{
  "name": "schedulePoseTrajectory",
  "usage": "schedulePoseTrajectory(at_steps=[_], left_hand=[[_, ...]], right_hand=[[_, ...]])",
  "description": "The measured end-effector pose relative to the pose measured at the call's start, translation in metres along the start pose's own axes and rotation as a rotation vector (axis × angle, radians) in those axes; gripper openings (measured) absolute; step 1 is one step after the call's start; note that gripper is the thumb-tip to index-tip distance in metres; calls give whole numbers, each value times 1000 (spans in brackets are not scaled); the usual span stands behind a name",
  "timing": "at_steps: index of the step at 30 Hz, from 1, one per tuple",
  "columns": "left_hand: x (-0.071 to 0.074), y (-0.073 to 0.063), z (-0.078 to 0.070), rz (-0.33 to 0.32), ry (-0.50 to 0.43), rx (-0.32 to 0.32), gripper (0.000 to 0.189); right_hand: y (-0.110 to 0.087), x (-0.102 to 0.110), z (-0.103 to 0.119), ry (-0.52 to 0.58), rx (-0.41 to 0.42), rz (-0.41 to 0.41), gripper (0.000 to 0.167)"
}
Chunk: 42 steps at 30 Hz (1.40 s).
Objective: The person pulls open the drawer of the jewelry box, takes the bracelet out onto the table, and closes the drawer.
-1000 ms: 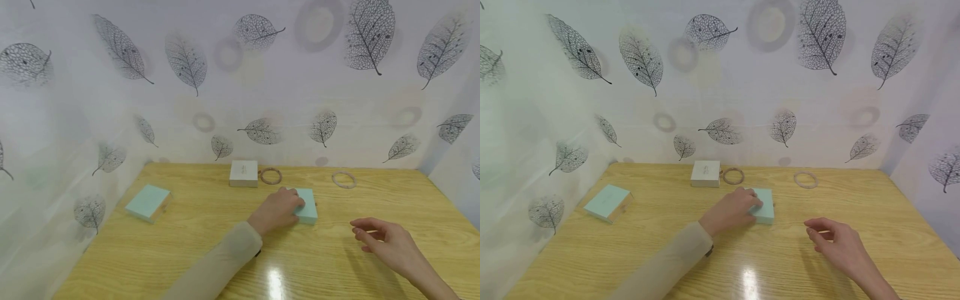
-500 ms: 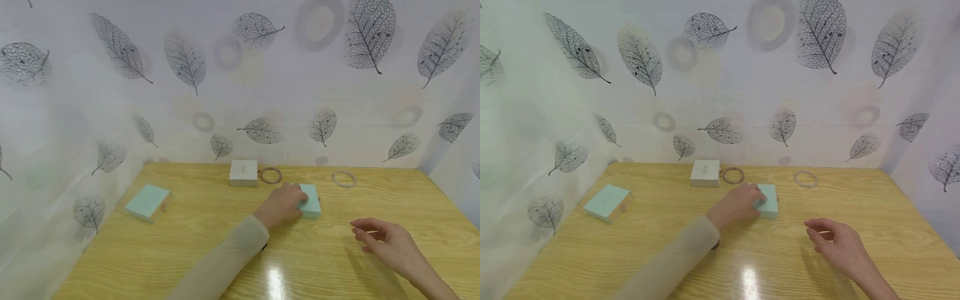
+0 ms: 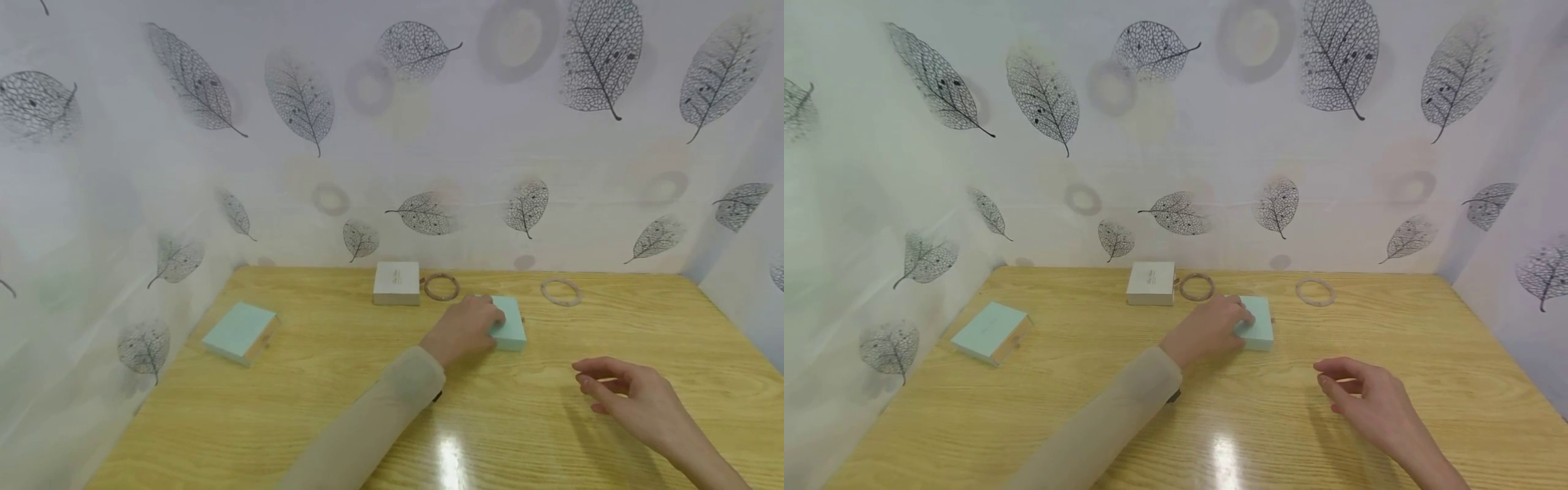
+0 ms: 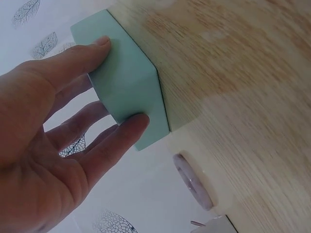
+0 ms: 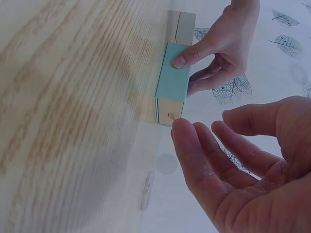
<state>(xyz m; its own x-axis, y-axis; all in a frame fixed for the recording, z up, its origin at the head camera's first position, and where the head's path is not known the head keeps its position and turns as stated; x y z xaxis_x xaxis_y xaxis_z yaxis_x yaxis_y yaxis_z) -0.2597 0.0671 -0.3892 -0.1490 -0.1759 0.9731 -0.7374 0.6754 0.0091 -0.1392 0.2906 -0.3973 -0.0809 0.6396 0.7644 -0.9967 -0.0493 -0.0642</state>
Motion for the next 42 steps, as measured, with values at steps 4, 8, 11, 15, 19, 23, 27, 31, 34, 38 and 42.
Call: schedulePoseTrajectory(at_steps=[4,8,11,15,19,23,27,31,34,38,42], left_hand=[[0,3,1,-10,10,-6,36],[1,5,1,-10,17,-1,36],[1,5,2,-3,12,8,37],[1,6,2,2,0,17,37],[0,6,2,-2,-9,17,37],[0,7,3,-4,-17,19,38],[-1,9,4,-7,-20,14,37],[-1,13,4,-3,-9,15,38],[-1,16,4,0,-1,19,38],[0,21,5,-2,5,12,38],[0,24,6,-7,18,-5,37]], right_hand=[[0,-1,1,-9,4,-6,29],[0,-1,2,-14,-2,-7,29],[0,-1,1,-14,4,-9,29],[1,-2,1,-12,8,-15,28],[1,-4,0,-4,2,-11,28],[1,-5,-1,0,1,-7,29],[2,-5,0,0,5,-6,28],[2,-5,1,1,9,1,29],[2,-4,2,-3,10,3,29],[1,-3,2,-4,7,1,28],[1,-4,1,0,4,-2,28]])
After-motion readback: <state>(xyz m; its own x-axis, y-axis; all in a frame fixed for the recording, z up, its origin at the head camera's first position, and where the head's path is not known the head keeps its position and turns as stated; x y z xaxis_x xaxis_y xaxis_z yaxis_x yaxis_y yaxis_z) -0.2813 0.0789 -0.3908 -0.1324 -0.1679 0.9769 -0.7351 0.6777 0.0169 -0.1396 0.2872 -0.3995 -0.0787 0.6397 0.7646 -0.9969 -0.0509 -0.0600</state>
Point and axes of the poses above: each hand's wrist, its own y-axis towards the middle knuckle, its own x-axis out of the back of the hand, z = x × y, the point moved 3 cm from there along y, towards the middle knuckle, and after that the axes turned 7 degrees about -y, right-handed, at the moved point
